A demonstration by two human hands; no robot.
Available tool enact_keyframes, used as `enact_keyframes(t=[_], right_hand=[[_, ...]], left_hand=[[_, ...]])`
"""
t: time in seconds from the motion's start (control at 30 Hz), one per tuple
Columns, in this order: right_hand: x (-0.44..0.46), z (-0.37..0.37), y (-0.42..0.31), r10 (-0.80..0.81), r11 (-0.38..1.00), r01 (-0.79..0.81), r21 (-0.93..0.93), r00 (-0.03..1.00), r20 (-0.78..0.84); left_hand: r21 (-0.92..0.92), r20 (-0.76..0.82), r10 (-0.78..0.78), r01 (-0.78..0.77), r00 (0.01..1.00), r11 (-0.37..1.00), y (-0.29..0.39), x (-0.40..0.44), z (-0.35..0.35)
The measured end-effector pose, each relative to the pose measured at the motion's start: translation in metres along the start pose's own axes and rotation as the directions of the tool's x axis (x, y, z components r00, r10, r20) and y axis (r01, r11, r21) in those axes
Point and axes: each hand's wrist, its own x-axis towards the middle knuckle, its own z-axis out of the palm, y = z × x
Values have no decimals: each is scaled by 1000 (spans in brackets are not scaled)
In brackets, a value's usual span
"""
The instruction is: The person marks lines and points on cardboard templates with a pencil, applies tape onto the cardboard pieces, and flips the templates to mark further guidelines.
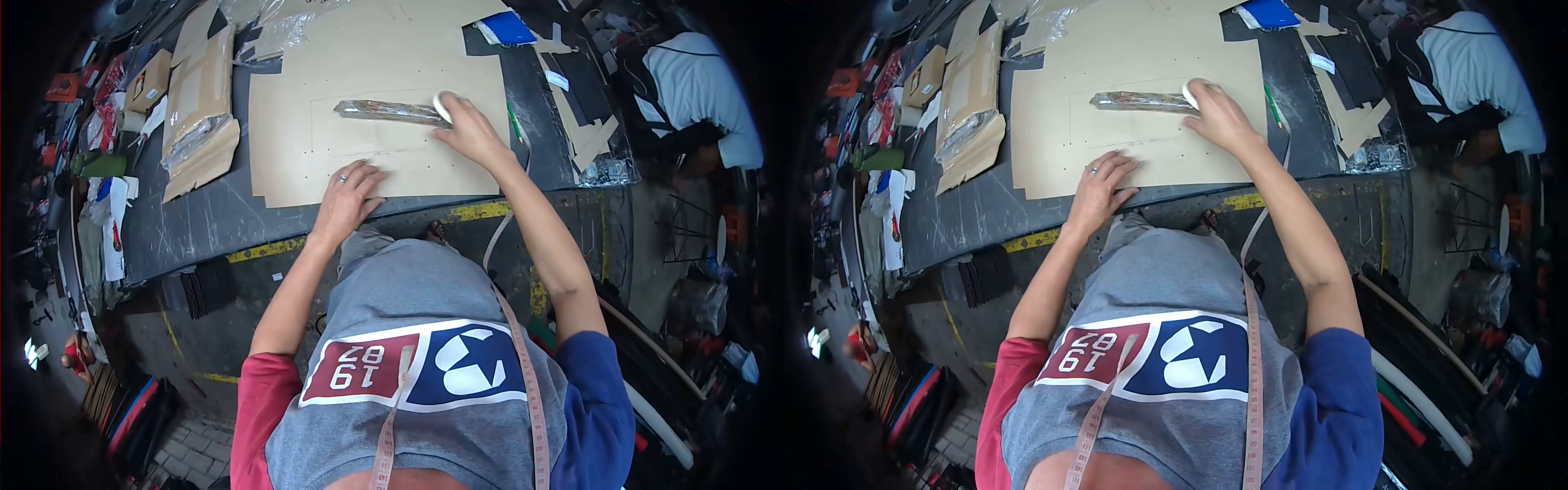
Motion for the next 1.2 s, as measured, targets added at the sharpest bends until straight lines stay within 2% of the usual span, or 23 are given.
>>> enact_keyframes(t=[0.07,0.17,0.27,0.33,0.47,0.53,0.6,0.7,0.77,0.8,0.87,0.9,1.0,1.03,1.13,1.2], right_hand=[[9,4,2,-43,998,45,-42,998,36],[28,5,-1,92,983,-44,-179,959,269],[30,1,-3,116,987,-79,-138,951,285],[31,-7,-3,135,986,-100,-132,947,290],[8,-28,-10,216,971,-187,-150,953,212],[-6,-54,-12,312,945,-299,-131,946,92],[-20,-84,-21,420,895,-415,-163,908,-5],[-44,-125,-20,483,862,-492,-120,870,-99],[-59,-149,-22,546,803,-586,-109,796,-261],[-68,-155,-21,549,800,-590,-107,792,-267],[-87,-166,-18,542,774,-632,-41,695,-472],[-97,-169,-16,546,770,-637,-39,689,-476],[-124,-167,-6,665,683,-717,140,532,-524],[-132,-163,-4,668,680,-718,145,526,-527],[-157,-147,1,729,657,-682,322,466,-501],[-171,-134,6,747,638,-693,335,451,-489]], left_hand=[[5,17,5,-5,1000,1000,-2,1,1],[24,54,42,-43,998,999,-9,8,-1],[52,47,164,-167,985,985,-10,7,0],[64,27,191,-193,981,979,-12,7,6],[99,-28,173,-169,985,981,-21,10,4],[109,-64,118,-110,991,988,-23,21,-7],[86,-87,114,-107,990,991,-24,40,-26],[48,-154,88,-81,984,996,-21,83,-65],[68,-199,79,-67,977,995,-24,119,-87],[91,-219,87,-69,972,993,-32,137,-97],[166,-253,96,-54,963,985,-51,174,-117],[170,-228,72,-33,971,985,-62,193,-127],[167,-181,24,7,983,986,-93,236,-140],[159,-161,-4,30,987,987,-101,247,-143],[206,-153,19,13,988,978,-104,275,-157],[226,-150,30,5,988,974,-108,289,-161]])
